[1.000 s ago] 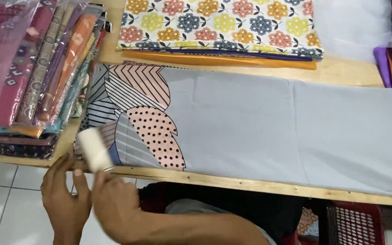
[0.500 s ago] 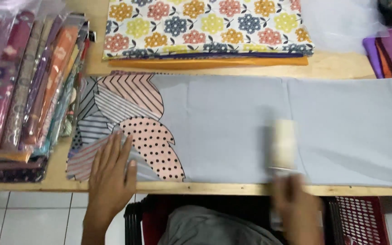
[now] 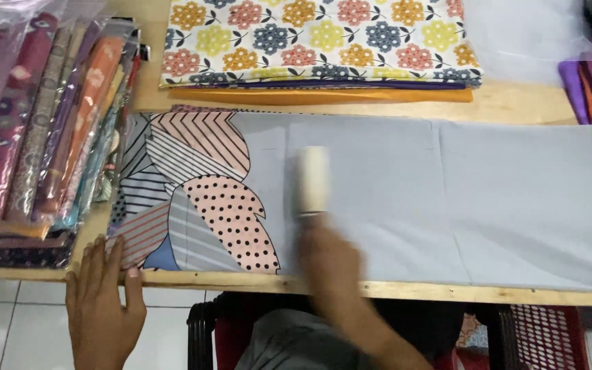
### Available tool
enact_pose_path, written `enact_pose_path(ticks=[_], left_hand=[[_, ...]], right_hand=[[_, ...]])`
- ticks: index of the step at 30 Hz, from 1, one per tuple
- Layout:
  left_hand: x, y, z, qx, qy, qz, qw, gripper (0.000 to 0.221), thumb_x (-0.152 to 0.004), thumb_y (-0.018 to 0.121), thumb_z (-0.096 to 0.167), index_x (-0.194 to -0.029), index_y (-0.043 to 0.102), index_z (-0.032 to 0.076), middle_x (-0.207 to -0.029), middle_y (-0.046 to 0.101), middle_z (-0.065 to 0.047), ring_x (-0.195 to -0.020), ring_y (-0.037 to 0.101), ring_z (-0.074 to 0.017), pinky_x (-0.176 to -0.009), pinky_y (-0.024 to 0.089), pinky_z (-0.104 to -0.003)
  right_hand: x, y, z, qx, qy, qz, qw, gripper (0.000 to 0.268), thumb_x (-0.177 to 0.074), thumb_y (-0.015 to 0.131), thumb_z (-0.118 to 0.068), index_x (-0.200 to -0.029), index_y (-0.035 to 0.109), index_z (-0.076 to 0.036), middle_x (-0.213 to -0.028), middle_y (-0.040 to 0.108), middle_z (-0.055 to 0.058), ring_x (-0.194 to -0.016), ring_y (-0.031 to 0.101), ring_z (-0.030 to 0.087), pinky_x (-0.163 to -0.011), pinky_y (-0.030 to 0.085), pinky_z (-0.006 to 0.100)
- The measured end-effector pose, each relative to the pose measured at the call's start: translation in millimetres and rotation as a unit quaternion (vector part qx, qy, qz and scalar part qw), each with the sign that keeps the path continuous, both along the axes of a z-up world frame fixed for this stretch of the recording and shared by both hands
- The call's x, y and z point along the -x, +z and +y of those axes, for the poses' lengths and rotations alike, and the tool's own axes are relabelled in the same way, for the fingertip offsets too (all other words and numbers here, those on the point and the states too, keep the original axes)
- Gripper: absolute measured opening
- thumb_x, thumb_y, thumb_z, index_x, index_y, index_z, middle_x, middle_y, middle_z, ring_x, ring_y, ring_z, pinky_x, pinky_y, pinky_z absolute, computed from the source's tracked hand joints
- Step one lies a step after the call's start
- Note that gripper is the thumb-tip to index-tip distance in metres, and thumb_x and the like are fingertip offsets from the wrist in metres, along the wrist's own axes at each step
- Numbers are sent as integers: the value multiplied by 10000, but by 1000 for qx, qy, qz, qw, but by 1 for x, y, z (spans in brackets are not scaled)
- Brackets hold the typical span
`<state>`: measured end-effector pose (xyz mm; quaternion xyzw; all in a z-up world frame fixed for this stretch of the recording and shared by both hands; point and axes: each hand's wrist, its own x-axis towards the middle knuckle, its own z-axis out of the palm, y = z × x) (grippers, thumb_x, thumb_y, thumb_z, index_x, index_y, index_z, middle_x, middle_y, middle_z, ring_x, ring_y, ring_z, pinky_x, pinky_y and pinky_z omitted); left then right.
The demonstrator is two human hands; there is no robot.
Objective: A person uses a lint roller to clean a piece of patterned fabric laid out on a wooden work table.
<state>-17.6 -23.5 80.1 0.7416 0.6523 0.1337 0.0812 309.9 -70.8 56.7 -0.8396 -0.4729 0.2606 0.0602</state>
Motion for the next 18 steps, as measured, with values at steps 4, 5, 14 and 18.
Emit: enact_pose_path(ticks=[4,5,14,18], left_hand=[[10,-1,-9,0,12,-18,1000,574,-1036,394,280,-1584,440,116,-1678,363,-180,-1564,276,-343,-1237,169,-573],[13,-3,-10,-72,-21,-23,997,496,-1042,447,188,-1501,534,21,-1606,473,-231,-1506,398,-381,-1226,274,-543],[-47,26,-8,-336,-8,-216,917,336,-1206,483,83,-1207,718,-156,-1192,736,-287,-1090,711,-412,-939,534,-476],[-87,20,19,-217,-188,-286,914,225,-1038,521,35,-1209,630,-62,-1355,647,-250,-1327,615,-420,-1196,501,-547]], right_hand=[[139,6,24,-28,225,-26,974,647,-737,702,49,-1343,502,-54,-1082,700,150,-870,736,327,-638,600,457],[169,5,21,-118,251,-75,958,459,-814,667,-65,-1259,551,-75,-927,701,100,-735,711,261,-515,541,404],[164,42,7,-135,279,272,911,343,-1048,402,-312,-1178,529,-21,-840,690,269,-695,650,535,-539,442,677],[64,26,-32,-109,154,204,961,308,-1044,472,-384,-1058,586,-99,-816,710,192,-705,642,472,-652,467,605]])
